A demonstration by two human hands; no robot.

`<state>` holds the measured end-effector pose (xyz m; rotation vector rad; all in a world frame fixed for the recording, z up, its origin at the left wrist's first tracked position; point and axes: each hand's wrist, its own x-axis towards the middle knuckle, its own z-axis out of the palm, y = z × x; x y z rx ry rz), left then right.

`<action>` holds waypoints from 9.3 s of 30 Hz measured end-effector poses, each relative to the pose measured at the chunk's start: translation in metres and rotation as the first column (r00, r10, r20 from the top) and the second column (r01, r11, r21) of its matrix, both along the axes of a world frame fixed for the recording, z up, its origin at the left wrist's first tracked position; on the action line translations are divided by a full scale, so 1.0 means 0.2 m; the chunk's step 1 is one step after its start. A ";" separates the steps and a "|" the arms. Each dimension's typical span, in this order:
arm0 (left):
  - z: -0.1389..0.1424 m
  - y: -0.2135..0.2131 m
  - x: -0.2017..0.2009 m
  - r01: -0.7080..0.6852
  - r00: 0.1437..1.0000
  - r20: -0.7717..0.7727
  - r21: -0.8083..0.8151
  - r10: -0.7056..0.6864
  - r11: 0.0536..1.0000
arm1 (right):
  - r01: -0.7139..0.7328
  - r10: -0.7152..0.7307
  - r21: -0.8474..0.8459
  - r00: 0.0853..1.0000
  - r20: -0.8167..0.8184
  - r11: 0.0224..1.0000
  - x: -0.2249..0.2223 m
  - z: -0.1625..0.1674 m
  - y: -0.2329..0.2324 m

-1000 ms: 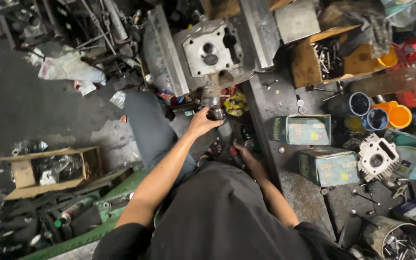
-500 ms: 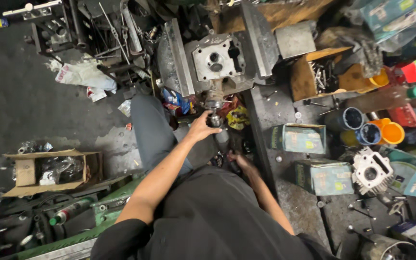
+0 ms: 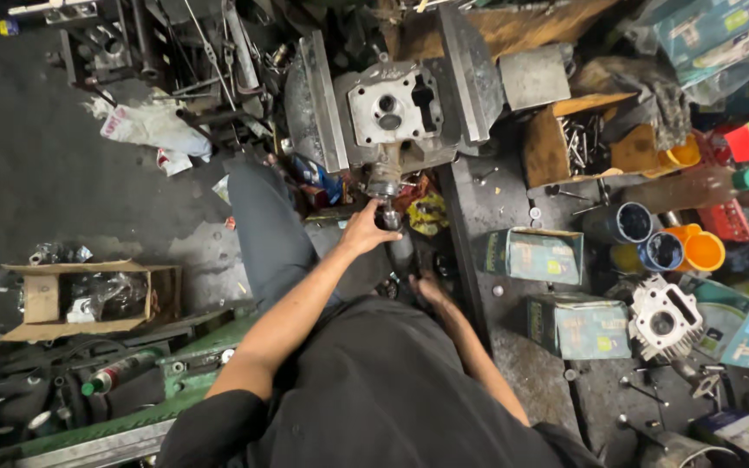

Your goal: The person works on a motorcycle cylinder head clamped in a bench vise. They seat a valve into the head, pour liquid from a plastic bottle over the area, fit a component onto the valve stem, and use a cordless drill to press and rotate the valve against the seat, repeating the lapping action.

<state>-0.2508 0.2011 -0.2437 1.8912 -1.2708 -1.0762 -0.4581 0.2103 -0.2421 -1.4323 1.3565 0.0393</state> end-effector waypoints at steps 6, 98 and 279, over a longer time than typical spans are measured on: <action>0.03 -0.04 -0.01 0.045 0.998 0.036 0.072 -0.048 0.996 | 0.032 -0.032 0.006 0.999 0.022 0.999 -0.02 0.02 -0.03; -0.02 -0.06 -0.20 0.155 0.988 -0.048 0.197 -0.148 0.968 | -0.355 0.325 -0.923 0.899 -0.294 0.149 0.52 1.15 -0.48; -0.29 -0.06 -0.14 0.300 0.951 0.032 0.150 -0.308 0.942 | 0.226 -0.233 0.169 0.972 0.026 0.959 -0.14 -0.27 0.07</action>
